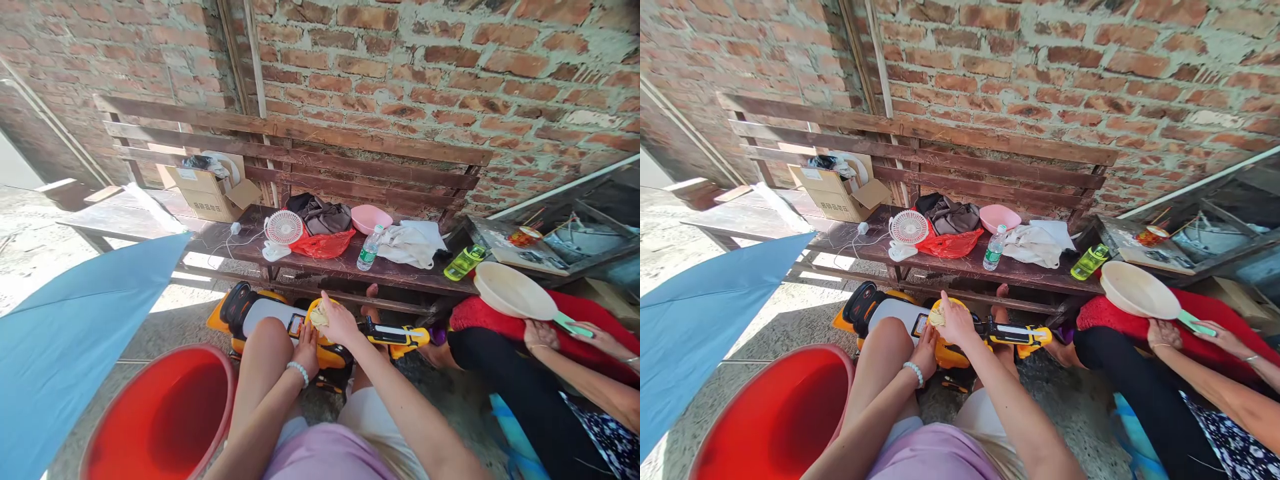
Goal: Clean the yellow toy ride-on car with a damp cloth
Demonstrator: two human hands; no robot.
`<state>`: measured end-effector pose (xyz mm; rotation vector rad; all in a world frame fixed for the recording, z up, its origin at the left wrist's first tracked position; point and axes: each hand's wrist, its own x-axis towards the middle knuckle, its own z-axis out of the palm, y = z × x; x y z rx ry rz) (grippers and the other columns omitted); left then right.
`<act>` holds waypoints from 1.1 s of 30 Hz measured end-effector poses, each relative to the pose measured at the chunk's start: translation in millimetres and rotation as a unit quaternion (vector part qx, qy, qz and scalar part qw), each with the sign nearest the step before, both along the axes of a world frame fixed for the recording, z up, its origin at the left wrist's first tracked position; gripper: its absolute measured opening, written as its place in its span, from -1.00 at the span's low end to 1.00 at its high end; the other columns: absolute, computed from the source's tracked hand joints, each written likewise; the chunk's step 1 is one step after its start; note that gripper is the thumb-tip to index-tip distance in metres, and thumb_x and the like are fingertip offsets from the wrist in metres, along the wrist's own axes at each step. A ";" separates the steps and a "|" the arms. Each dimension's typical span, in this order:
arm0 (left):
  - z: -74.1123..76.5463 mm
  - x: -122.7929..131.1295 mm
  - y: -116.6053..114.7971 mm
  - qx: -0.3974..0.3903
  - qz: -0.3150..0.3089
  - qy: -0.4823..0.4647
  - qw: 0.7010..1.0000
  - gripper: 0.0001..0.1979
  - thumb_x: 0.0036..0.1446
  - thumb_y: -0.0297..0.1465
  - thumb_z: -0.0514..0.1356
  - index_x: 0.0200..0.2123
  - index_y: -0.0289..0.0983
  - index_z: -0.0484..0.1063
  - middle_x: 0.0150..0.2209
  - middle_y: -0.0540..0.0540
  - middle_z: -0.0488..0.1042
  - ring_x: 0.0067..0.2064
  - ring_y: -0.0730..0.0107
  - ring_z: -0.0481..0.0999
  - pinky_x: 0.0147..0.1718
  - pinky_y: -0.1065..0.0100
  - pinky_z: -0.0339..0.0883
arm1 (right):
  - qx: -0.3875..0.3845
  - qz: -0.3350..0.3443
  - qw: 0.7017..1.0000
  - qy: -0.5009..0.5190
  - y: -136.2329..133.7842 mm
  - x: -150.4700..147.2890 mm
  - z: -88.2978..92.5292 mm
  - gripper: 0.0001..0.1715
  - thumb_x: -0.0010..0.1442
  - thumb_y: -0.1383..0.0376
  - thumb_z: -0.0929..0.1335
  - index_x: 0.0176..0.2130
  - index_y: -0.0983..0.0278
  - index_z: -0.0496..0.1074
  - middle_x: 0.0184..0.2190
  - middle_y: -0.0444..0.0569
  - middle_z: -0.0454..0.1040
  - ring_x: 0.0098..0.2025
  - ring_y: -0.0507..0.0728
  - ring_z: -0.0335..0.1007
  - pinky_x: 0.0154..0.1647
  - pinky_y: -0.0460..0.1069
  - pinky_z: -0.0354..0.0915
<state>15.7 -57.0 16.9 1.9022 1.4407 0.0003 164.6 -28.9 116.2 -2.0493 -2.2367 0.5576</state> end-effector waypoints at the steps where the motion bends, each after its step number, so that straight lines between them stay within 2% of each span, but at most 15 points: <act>1: -0.7 0.2 0.5 0.000 -0.006 0.000 1.000 0.12 -0.05 -0.41 0.25 0.58 -0.63 0.02 0.67 -0.41 -0.28 0.68 -0.09 -0.38 0.62 0.08 -0.30 | 0.006 0.029 0.999 -0.018 9.2 -3.5 -0.6 -0.10 0.29 0.20 0.42 0.52 0.24 0.22 0.33 0.24 0.49 0.33 0.34 0.40 0.30 0.15 0.31; 4: -2.7 -0.1 1.3 0.003 -0.018 0.013 1.000 0.12 -0.04 -0.38 0.25 0.58 -0.65 0.01 0.66 -0.45 -0.23 0.68 -0.16 -0.35 0.62 0.04 -0.30 | -0.010 0.115 0.992 -0.058 31.8 -12.6 -13.5 -0.27 0.29 0.28 0.40 0.41 0.19 0.40 0.40 0.21 0.39 0.43 0.37 0.25 0.37 0.21 0.26; 6: -4.1 -0.8 0.8 0.005 -0.018 0.022 1.000 0.12 -0.03 -0.36 0.24 0.58 -0.64 0.00 0.66 -0.42 -0.23 0.68 -0.18 -0.33 0.62 0.01 -0.28 | -0.025 0.132 0.989 -0.056 42.4 -13.3 -25.3 -0.35 0.30 0.27 0.41 0.35 0.14 0.48 0.48 0.14 0.31 0.46 0.37 0.19 0.40 0.24 0.23; 8: -5.7 -1.6 -0.5 0.009 -0.014 0.013 1.000 0.11 -0.01 -0.35 0.22 0.59 -0.61 0.01 0.67 -0.37 -0.25 0.68 -0.19 -0.33 0.62 -0.03 -0.26 | -0.027 0.115 0.992 -0.041 50.4 -9.3 -33.9 -0.39 0.33 0.22 0.41 0.33 0.11 0.50 0.47 0.08 0.33 0.45 0.34 0.20 0.38 0.22 0.25; 10: -7.4 -2.0 -1.9 0.015 -0.012 -0.005 1.000 0.11 -0.01 -0.32 0.22 0.60 -0.56 0.02 0.67 -0.32 -0.22 0.68 -0.18 -0.33 0.62 -0.08 -0.26 | -0.023 0.083 0.996 -0.036 57.0 -3.0 -37.4 -0.44 0.36 0.20 0.39 0.31 0.10 0.52 0.37 0.06 0.44 0.39 0.30 0.25 0.33 0.18 0.29; 13: -8.8 -1.7 -3.2 0.019 -0.005 -0.009 1.000 0.15 -0.05 -0.32 0.25 0.61 -0.49 0.01 0.67 -0.25 -0.15 0.68 -0.14 -0.30 0.63 -0.11 -0.26 | -0.028 0.030 0.998 -0.044 63.4 5.5 -37.0 -0.49 0.39 0.21 0.37 0.28 0.13 0.55 0.25 0.08 0.53 0.33 0.26 0.30 0.28 0.10 0.30; 16: -7.3 -1.5 -3.3 0.011 0.001 -0.010 1.000 0.13 -0.05 -0.35 0.24 0.61 -0.46 0.02 0.68 -0.24 -0.19 0.68 -0.13 -0.31 0.63 -0.12 -0.22 | -0.032 -0.037 0.998 -0.048 62.2 12.5 -36.7 -0.49 0.41 0.17 0.37 0.28 0.19 0.54 0.26 0.13 0.53 0.32 0.28 0.33 0.26 0.07 0.31; 20: -4.3 -2.9 -3.3 0.007 -0.001 -0.018 1.000 0.09 -0.02 -0.41 0.21 0.61 -0.47 0.04 0.69 -0.26 -0.27 0.68 -0.12 -0.34 0.63 -0.11 -0.25 | -0.047 -0.139 0.987 -0.062 43.1 22.4 -39.0 -0.50 0.47 0.15 0.31 0.27 0.24 0.53 0.29 0.21 0.50 0.30 0.31 0.40 0.22 0.07 0.35; 23: -5.3 -2.9 -3.8 0.013 -0.003 -0.006 1.000 0.09 -0.02 -0.44 0.21 0.61 -0.41 0.04 0.69 -0.23 -0.24 0.69 -0.07 -0.31 0.62 -0.10 -0.20 | -0.061 -0.165 0.981 -0.086 13.1 22.5 -41.2 -0.52 0.45 0.16 0.34 0.26 0.25 0.53 0.27 0.26 0.50 0.27 0.34 0.45 0.19 0.11 0.39; 27: -9.7 -0.5 -1.6 0.031 0.010 0.004 0.999 0.12 -0.02 -0.47 0.22 0.64 -0.39 -0.05 0.68 -0.26 -0.18 0.68 -0.07 -0.23 0.61 -0.08 -0.12 | -0.066 -0.144 0.983 -0.093 -34.4 2.5 -45.6 -0.52 0.37 0.21 0.42 0.23 0.26 0.53 0.23 0.33 0.49 0.27 0.42 0.46 0.15 0.15 0.45; 29: -11.0 -0.1 1.3 0.039 0.013 -0.011 0.999 0.16 -0.02 -0.48 0.22 0.65 -0.42 -0.12 0.67 -0.28 -0.14 0.68 -0.02 -0.20 0.62 -0.03 -0.15 | -0.076 -0.128 0.985 -0.084 -52.3 -12.6 -47.3 -0.51 0.33 0.28 0.43 0.22 0.30 0.53 0.23 0.35 0.49 0.26 0.43 0.48 0.14 0.15 0.47; 33: -11.4 -3.0 6.0 0.049 0.021 -0.056 0.997 0.10 0.02 -0.50 0.18 0.64 -0.46 -0.11 0.66 -0.29 -0.07 0.68 0.09 -0.15 0.63 0.11 -0.20 | -0.093 -0.071 0.991 -0.068 -68.7 -33.4 -46.6 -0.50 0.32 0.43 0.34 0.20 0.37 0.56 0.21 0.35 0.51 0.25 0.41 0.50 0.14 0.15 0.47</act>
